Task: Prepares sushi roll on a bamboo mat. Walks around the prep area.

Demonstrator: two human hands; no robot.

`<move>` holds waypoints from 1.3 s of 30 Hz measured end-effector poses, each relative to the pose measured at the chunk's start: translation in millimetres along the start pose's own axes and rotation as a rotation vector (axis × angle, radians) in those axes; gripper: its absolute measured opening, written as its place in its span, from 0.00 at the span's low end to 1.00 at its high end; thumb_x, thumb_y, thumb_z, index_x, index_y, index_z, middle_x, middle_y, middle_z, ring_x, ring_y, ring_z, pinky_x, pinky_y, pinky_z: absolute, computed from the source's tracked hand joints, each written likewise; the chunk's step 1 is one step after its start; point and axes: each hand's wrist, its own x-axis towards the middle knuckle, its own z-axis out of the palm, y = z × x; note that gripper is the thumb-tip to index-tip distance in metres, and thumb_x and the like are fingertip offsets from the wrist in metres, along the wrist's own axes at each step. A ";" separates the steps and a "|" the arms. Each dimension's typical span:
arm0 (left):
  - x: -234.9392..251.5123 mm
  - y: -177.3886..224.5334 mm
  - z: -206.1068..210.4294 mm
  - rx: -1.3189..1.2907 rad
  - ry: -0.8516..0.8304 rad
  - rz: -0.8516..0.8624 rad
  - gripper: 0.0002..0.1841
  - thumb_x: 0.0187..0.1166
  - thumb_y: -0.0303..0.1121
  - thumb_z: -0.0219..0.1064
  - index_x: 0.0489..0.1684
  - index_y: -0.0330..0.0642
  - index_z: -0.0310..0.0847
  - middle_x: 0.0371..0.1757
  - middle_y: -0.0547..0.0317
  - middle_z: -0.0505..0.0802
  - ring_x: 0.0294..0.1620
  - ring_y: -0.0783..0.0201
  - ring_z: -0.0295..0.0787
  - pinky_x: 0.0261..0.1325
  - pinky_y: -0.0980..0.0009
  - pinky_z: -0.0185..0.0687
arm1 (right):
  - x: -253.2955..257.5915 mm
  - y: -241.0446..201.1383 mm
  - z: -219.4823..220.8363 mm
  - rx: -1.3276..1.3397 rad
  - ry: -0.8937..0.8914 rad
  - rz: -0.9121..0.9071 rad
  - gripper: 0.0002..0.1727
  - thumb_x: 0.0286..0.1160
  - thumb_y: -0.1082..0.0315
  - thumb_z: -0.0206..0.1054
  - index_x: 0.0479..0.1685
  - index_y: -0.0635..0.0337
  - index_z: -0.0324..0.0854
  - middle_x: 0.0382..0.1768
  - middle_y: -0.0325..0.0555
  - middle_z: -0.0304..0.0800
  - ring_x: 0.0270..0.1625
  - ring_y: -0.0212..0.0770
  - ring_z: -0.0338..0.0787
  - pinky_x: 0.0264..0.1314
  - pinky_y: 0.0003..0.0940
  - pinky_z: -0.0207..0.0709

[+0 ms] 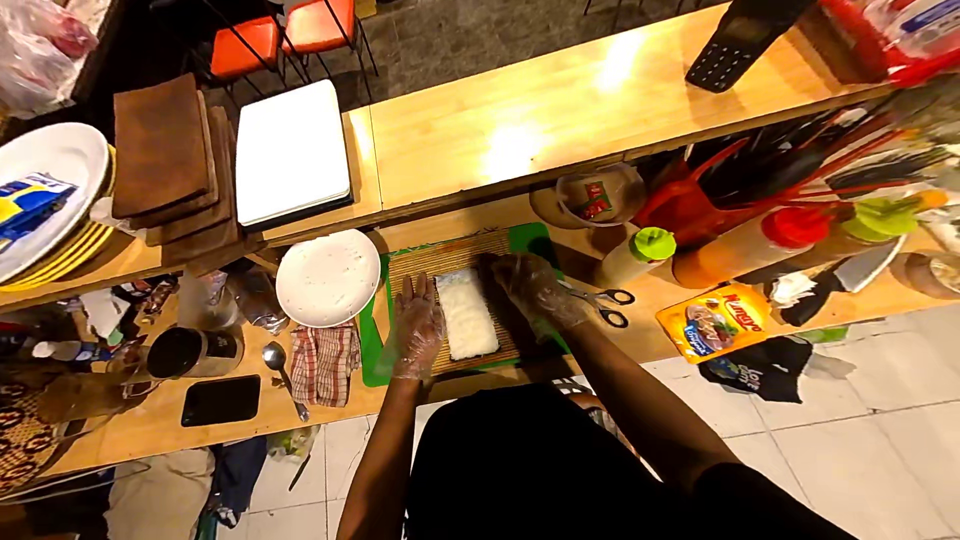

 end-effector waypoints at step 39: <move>5.1 -2.6 -0.1 -0.028 0.012 0.003 0.29 0.92 0.45 0.43 0.92 0.50 0.61 0.94 0.63 0.61 0.97 0.55 0.39 0.96 0.47 0.37 | 57.9 -0.9 14.8 -0.128 -0.040 -0.132 0.16 0.82 0.60 0.64 0.60 0.54 0.89 0.62 0.54 0.89 0.69 0.54 0.86 0.74 0.55 0.78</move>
